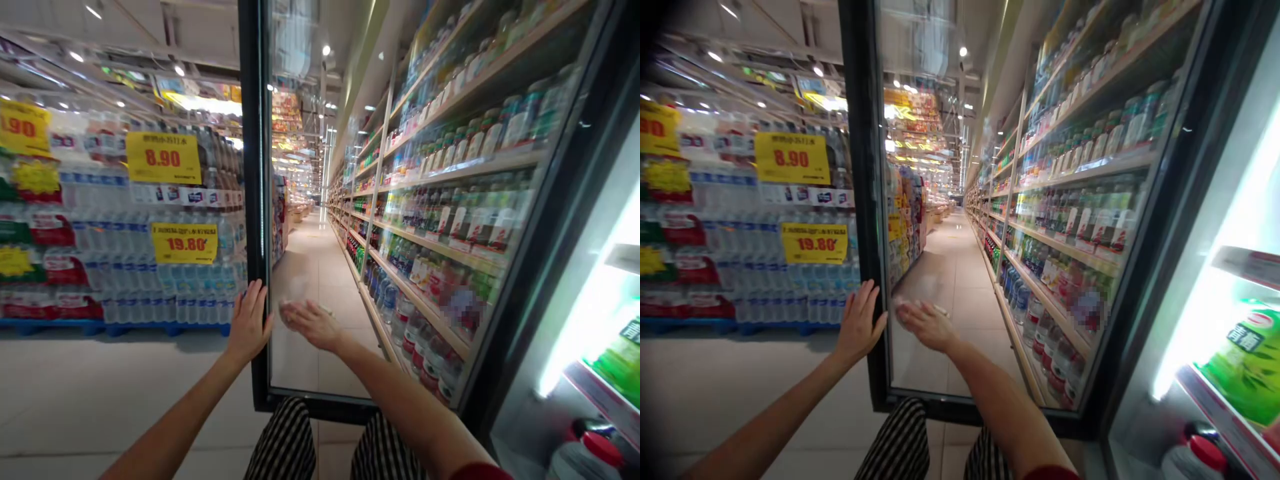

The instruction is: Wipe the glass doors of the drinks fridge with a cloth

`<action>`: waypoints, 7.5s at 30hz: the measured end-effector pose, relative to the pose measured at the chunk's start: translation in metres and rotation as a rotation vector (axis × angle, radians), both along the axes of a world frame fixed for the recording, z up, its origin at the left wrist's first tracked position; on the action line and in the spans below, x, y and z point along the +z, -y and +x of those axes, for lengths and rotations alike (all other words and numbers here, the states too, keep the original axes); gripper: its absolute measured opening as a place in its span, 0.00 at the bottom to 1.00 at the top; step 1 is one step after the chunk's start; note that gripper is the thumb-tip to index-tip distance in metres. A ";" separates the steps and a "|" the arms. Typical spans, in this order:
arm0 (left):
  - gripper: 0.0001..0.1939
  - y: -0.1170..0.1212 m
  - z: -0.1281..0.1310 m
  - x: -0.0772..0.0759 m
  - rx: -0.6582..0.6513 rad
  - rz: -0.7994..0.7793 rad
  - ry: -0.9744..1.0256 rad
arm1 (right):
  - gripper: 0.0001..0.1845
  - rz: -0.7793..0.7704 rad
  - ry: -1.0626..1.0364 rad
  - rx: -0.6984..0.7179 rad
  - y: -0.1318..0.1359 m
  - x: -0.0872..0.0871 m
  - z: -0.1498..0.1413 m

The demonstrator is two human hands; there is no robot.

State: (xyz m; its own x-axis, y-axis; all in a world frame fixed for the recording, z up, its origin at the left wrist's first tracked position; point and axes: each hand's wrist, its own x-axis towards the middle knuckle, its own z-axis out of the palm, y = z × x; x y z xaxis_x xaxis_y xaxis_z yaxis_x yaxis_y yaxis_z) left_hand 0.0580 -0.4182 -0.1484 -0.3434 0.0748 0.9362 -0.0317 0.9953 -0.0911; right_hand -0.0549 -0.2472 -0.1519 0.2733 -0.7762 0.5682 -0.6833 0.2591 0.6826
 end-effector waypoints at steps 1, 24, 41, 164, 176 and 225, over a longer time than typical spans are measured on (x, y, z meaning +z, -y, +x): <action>0.31 -0.002 -0.001 0.000 -0.002 0.005 0.003 | 0.20 -0.080 0.034 -0.039 -0.004 0.010 -0.003; 0.33 -0.123 -0.079 -0.013 -0.271 -0.166 0.130 | 0.20 -0.435 0.130 -0.312 -0.154 0.003 -0.037; 0.34 -0.164 -0.100 -0.005 -0.266 -0.144 0.044 | 0.22 -0.826 0.232 -0.424 -0.183 0.026 -0.047; 0.21 -0.096 -0.095 0.230 -0.218 0.107 -0.451 | 0.29 -0.984 0.102 -0.404 -0.172 0.158 -0.060; 0.24 -0.083 -0.098 0.220 -0.146 0.049 -0.368 | 0.26 -0.873 0.098 -0.463 -0.158 0.138 -0.053; 0.25 -0.068 -0.094 0.193 -0.243 -0.473 -0.186 | 0.31 -0.768 0.099 -0.333 -0.163 0.127 -0.046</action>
State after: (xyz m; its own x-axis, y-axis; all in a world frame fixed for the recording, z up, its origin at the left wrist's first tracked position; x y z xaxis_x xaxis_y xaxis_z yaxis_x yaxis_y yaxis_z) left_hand -0.0359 -0.3502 0.0448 -0.0964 0.5576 0.8245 0.1349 0.8280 -0.5442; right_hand -0.1009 -0.0842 -0.0244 0.0198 -0.1958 0.9805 -0.5367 0.8253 0.1756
